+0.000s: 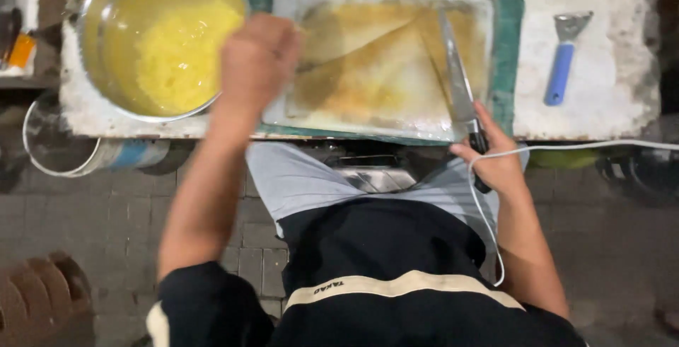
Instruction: The person sits on the ground and repeatedly slices yellow fruit into small pieces on a white cutting board. The chopped pieces are transferred by hand into a metal pot filled with water. The person uses a knife to cut the fruit and a peeler is visible nearby.
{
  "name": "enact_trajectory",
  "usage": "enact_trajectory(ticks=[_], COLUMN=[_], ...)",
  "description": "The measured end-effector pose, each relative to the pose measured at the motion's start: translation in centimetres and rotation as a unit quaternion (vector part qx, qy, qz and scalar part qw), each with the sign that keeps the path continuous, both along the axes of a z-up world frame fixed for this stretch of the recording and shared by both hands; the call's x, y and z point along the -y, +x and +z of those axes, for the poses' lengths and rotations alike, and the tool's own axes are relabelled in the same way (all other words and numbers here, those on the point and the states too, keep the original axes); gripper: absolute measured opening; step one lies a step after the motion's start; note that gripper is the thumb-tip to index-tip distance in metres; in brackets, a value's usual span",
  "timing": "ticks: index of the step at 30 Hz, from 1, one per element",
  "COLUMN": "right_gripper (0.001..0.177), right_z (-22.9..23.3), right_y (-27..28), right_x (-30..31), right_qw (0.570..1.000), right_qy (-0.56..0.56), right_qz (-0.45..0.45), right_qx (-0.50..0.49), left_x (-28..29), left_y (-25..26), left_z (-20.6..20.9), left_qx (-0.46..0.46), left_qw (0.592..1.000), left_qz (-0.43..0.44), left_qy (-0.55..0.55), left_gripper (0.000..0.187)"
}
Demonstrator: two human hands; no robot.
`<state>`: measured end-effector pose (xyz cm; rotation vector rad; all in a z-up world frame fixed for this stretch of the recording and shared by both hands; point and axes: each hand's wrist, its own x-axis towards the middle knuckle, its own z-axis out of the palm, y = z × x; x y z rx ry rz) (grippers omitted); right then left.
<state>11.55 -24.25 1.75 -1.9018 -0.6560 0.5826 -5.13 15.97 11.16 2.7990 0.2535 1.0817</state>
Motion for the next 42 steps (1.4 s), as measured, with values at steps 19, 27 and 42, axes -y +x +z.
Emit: enact_trajectory(ticks=[19, 27, 42], right_gripper=[0.057, 0.059, 0.058], right_z=[5.9, 5.7, 7.1], right_y=[-7.8, -6.8, -7.1], right_x=[-0.6, 0.2, -0.8], right_qw=[0.981, 0.968, 0.957], right_qy=[-0.168, -0.209, -0.248], right_qz=[0.053, 0.068, 0.108], right_qx=[0.084, 0.123, 0.106], left_x=[16.0, 16.5, 15.4], left_y=[4.4, 5.2, 5.4], left_z=[-12.1, -11.7, -11.7], left_qx=[0.008, 0.017, 0.017], left_qw=[0.991, 0.990, 0.972], left_qz=[-0.129, -0.119, -0.182], left_qy=[-0.027, -0.075, -0.148], left_gripper=[0.006, 0.006, 0.010])
